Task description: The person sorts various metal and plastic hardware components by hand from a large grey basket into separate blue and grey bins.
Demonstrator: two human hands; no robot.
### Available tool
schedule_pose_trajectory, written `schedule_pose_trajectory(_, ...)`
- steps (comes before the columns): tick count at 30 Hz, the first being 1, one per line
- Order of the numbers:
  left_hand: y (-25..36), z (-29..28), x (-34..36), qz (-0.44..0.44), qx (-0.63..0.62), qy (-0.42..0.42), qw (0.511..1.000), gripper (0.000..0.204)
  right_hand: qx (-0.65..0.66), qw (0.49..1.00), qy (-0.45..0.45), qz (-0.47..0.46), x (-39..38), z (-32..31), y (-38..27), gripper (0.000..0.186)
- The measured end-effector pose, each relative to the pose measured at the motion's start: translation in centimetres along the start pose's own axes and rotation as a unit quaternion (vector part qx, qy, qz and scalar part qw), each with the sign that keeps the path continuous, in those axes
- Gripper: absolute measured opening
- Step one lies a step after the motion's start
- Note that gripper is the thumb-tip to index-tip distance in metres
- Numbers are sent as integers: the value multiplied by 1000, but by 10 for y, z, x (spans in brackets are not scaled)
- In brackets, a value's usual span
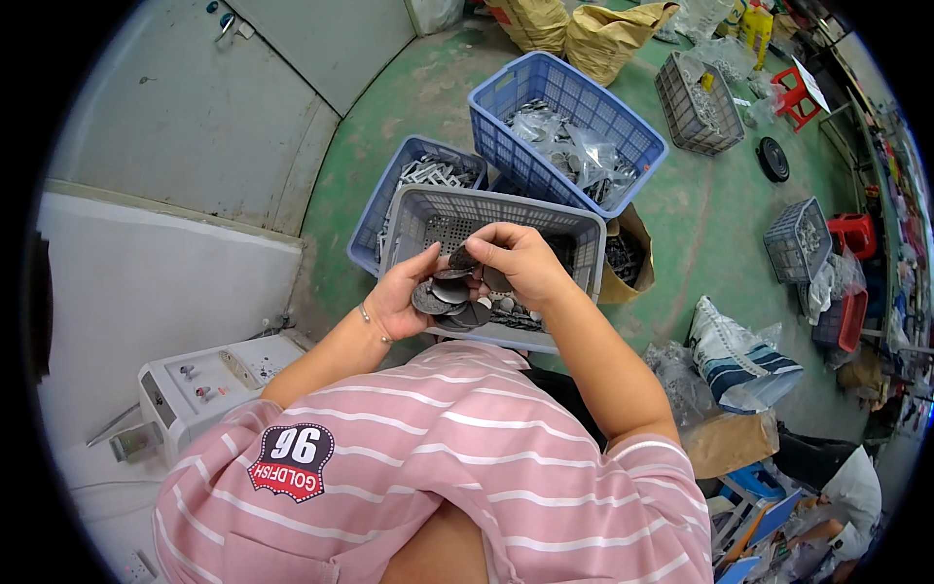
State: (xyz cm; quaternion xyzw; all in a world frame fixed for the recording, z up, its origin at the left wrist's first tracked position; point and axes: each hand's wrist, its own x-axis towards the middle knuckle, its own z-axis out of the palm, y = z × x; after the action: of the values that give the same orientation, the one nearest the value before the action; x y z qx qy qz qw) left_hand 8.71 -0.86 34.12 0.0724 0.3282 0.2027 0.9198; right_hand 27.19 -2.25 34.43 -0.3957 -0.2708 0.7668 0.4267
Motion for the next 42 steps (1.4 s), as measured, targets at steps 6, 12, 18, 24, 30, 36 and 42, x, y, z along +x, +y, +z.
schedule_pose_trajectory(6, 2, -7, 1, 25, 21, -42, 999, 34, 181, 982, 26, -39, -1, -4, 2, 16)
schedule_pose_trajectory(12, 4, -1, -4, 43, 14, -13, 999, 36, -100, 991, 26, -85, -14, 2, -13, 26)
schedule_pose_trajectory(18, 6, 3, -3, 15, 2, -2, 1000, 47, -495, 846, -17, -199, -7, 12, 3, 35)
schedule_pose_trajectory(24, 3, 4, -3, -6, -14, -8, 1000, 58, -498, 840, -37, -212, -8, 7, 4, 41)
schedule_pose_trajectory(30, 1, -7, 0, -8, -10, -63, 998, 44, -201, 979, 19, -43, -5, -7, 15, 23)
schedule_pose_trajectory(36, 6, -3, 1, 3, -27, -64, 998, 36, 187, 978, 35, -84, -7, -14, 10, 16)
schedule_pose_trajectory(42, 4, -6, 2, 5, 1, -14, 1000, 38, -439, 891, -16, -116, -8, 13, 4, 47)
